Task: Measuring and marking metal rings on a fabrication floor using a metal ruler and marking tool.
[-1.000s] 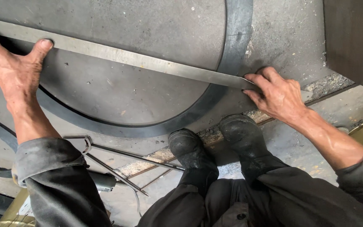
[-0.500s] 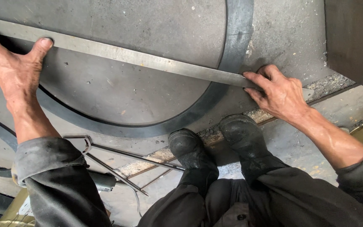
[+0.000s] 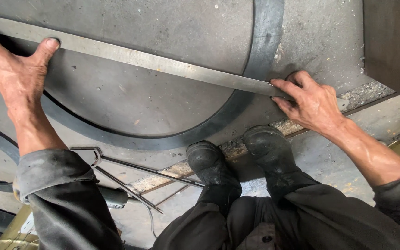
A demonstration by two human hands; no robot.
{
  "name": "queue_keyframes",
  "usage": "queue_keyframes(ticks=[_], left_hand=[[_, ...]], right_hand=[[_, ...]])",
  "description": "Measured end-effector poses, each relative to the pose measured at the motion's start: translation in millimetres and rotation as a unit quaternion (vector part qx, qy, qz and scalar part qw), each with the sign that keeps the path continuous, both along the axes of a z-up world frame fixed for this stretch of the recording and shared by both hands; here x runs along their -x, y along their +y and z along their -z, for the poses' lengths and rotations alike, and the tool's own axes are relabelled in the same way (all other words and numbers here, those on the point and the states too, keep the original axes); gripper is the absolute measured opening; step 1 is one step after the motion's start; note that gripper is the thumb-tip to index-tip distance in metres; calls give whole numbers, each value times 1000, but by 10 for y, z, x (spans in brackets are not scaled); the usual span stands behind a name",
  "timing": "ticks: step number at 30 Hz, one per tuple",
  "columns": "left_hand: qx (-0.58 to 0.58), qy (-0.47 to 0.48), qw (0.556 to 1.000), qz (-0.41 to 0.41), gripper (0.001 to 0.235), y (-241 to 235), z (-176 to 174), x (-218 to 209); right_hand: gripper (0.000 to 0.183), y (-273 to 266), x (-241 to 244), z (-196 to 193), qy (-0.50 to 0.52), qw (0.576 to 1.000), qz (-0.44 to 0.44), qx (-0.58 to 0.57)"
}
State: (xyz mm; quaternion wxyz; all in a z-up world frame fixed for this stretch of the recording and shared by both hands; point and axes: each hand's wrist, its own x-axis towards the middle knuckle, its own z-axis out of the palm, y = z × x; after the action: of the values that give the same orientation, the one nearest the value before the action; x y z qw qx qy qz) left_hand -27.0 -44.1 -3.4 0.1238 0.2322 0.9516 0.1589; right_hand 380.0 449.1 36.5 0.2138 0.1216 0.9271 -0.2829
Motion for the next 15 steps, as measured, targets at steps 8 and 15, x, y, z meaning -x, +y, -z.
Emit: queue_keyframes(ticks=[8,15], left_hand=[[22,12,1000,-9,117,65,30,5],[41,11,998,-43,122,-112,197,68]], right_hand=[[45,12,-32,53,0,1000,-15,-4],[46,-34,-59,-72,25,997,-50,-61]])
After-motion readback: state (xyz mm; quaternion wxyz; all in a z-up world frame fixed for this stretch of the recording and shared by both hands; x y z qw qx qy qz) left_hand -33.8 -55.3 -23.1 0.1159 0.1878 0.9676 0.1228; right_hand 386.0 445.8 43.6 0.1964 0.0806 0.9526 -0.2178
